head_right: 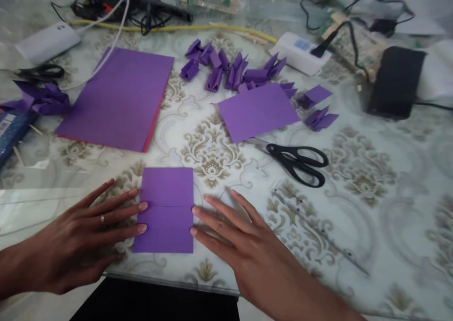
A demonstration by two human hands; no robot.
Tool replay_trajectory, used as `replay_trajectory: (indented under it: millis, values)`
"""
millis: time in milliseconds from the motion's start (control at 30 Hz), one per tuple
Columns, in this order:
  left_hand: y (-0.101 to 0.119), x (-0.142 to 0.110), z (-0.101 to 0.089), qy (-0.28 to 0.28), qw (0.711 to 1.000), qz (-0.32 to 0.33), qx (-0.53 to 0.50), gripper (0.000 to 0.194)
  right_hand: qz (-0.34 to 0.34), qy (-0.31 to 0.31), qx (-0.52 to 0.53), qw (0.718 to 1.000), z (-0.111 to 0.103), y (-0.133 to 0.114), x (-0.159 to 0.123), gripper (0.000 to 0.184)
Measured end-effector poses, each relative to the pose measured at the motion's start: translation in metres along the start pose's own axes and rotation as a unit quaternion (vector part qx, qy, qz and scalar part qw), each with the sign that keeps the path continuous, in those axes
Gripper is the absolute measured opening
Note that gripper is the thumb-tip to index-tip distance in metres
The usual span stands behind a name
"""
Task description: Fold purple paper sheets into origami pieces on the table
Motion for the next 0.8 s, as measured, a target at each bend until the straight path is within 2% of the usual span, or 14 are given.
replay_trajectory:
  millis: [100, 167, 233, 300, 367, 433, 500, 567, 667, 733, 767, 800]
  values:
    - [0.000, 0.004, 0.001, 0.058, 0.998, -0.018, -0.004, 0.060, -0.007, 0.007, 0.035, 0.999, -0.005, 0.002, 0.006, 0.067]
    - [0.003, 0.006, 0.000, 0.105, 0.994, -0.011, -0.010, 0.049, -0.010, 0.033, 0.033, 0.999, -0.007, -0.002, 0.011, 0.058]
    - [0.012, 0.005, 0.003, 0.115, 0.993, 0.008, -0.012, 0.058, -0.007, 0.046, 0.020, 0.999, -0.004, -0.010, 0.013, 0.054]
    - [0.022, 0.000, 0.010, 0.103, 0.995, 0.005, -0.011, 0.073, -0.016, 0.006, 0.005, 1.000, 0.011, -0.024, 0.010, 0.061]
    - [0.034, -0.008, 0.018, 0.113, 0.994, -0.001, -0.006, 0.067, -0.037, -0.005, -0.023, 0.999, 0.025, -0.040, 0.005, 0.066]
    - [0.048, -0.016, 0.022, 0.163, 0.986, 0.012, 0.005, 0.048, -0.044, 0.045, -0.051, 0.997, 0.033, -0.054, -0.001, 0.049]
    - [0.059, -0.020, 0.023, 0.195, 0.980, 0.041, 0.005, 0.041, -0.055, 0.105, -0.054, 0.991, 0.032, -0.065, -0.002, 0.036]
    - [0.066, -0.017, 0.016, 0.209, 0.975, 0.066, -0.023, 0.036, -0.054, 0.160, -0.025, 0.985, 0.022, -0.069, 0.003, 0.036]
    - [0.066, -0.005, -0.010, 0.203, 0.970, 0.076, -0.114, 0.025, -0.030, 0.258, 0.051, 0.964, -0.012, -0.066, 0.019, 0.043]
    - [0.060, 0.005, -0.035, 0.223, 0.956, 0.020, -0.188, 0.020, 0.001, 0.317, 0.114, 0.941, -0.038, -0.059, 0.030, 0.035]
    - [0.053, 0.012, -0.047, 0.228, 0.942, -0.041, -0.242, 0.017, 0.038, 0.336, 0.148, 0.929, -0.048, -0.053, 0.034, 0.025]
    - [0.049, 0.018, -0.058, 0.236, 0.926, -0.073, -0.285, 0.009, 0.078, 0.343, 0.177, 0.919, -0.056, -0.047, 0.038, 0.019]
Point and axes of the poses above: each hand's wrist, its own x-axis towards the middle knuckle, its own z-axis out of the palm, y = z × x, the point moved 5 cm from there along x, towards the middle knuckle, and after that the axes turned 9 degrees about -z, right-handed, at the moved point
